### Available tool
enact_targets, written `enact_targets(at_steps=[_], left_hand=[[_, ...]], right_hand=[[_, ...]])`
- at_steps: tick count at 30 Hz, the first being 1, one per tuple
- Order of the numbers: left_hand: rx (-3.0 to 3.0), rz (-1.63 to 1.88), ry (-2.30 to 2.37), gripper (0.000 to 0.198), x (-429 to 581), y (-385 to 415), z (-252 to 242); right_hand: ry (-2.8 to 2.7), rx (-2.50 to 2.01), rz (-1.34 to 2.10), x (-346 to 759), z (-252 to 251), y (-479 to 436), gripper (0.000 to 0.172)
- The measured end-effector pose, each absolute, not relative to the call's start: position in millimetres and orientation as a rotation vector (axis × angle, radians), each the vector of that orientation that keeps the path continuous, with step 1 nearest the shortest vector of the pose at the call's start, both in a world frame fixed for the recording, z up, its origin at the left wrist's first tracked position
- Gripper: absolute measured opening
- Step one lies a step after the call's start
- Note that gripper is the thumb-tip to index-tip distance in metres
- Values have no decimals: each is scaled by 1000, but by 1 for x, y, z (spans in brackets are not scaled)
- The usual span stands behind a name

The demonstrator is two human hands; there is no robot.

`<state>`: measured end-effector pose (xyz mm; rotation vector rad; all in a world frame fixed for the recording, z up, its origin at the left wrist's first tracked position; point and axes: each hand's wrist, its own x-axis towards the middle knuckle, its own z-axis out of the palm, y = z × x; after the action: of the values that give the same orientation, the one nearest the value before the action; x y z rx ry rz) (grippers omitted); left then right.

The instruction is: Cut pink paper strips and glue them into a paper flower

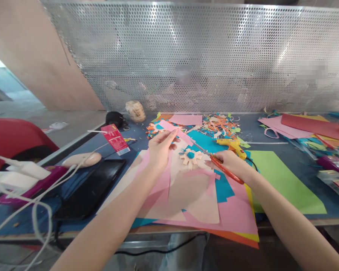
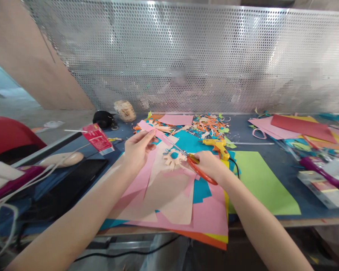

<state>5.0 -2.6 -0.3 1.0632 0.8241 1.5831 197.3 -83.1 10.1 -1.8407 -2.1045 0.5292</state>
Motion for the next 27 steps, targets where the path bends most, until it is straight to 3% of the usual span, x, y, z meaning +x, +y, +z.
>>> enact_targets(at_steps=[27], left_hand=[[1119, 1591, 836, 20, 7, -4, -4]], right_hand=[[-2065, -1782, 598, 197, 6, -84, 49]])
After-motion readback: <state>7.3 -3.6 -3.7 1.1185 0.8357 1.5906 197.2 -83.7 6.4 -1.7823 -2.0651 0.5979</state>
